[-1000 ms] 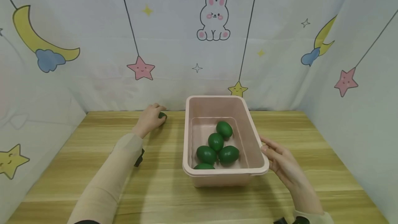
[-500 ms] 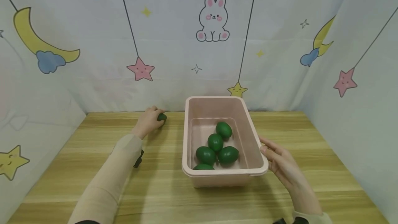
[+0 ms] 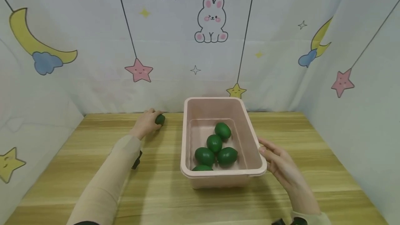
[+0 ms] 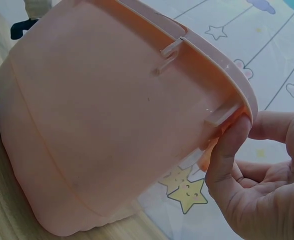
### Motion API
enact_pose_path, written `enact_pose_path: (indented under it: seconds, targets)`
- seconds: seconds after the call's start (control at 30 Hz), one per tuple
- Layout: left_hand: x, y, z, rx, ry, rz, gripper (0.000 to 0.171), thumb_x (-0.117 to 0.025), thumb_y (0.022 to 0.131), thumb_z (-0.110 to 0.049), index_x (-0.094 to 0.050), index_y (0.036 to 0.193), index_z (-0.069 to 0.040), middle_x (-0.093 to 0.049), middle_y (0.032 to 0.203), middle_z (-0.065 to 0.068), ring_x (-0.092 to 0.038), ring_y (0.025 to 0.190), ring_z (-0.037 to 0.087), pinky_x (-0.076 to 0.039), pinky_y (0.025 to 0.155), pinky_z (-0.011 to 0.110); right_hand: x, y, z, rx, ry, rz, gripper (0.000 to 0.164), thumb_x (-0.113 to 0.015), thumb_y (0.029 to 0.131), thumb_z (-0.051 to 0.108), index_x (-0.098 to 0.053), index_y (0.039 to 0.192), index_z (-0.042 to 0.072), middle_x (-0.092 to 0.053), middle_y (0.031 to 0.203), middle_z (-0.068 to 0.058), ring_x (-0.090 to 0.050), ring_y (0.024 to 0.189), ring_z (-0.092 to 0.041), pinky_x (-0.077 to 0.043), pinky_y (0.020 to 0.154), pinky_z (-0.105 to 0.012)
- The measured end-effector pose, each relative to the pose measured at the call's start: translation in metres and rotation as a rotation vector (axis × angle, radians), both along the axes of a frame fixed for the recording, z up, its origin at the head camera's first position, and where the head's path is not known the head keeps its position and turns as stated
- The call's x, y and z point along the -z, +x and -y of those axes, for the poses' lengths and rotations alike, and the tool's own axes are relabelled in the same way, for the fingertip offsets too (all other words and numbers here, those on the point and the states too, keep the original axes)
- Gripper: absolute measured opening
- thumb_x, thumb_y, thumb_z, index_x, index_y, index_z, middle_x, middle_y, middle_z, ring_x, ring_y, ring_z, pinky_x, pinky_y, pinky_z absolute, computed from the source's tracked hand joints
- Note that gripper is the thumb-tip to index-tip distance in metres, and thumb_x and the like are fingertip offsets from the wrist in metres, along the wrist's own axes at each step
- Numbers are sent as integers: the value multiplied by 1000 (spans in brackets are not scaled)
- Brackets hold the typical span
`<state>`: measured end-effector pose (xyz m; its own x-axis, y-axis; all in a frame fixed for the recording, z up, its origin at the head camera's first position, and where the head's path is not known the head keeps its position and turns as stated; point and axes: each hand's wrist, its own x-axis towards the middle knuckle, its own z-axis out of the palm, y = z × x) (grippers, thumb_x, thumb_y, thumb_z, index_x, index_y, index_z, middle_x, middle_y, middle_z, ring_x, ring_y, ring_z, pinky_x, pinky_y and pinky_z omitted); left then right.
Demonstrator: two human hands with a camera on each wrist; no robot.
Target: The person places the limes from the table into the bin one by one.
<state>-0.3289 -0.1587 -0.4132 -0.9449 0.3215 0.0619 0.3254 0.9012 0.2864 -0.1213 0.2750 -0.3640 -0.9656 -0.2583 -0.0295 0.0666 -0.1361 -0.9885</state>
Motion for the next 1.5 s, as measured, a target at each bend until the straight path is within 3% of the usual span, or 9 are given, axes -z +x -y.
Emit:
enact_pose_path:
  seconds: [0.37,1.0,1.5]
  targets:
    - [2,-1,8,-14,34,51,64,-69,86,-14,-42,143,-4,-50,125,28,-53,113,44,-47,94,57,-1,-3,4,-23,-18,-3,59,-44,101,11,-15,148,-10,-58,113,1,-62,101,-7,-55,84,-21]
    - [5,1,7,-56,74,94,65,-68,88,-18,-39,145,-6,-48,127,29,-55,112,44,-48,91,58,-3,-1,3,-15,-12,8,61,-45,101,12,-13,148,-12,-58,113,1,-63,99,-7,-55,83,-20]
    - [10,0,4,-58,108,42,63,-69,86,-21,-43,143,-10,-52,122,26,-57,107,42,-49,88,57,-1,0,1,5,21,21,60,-44,101,14,-15,149,-9,-56,123,1,-61,106,-8,-54,87,-22]
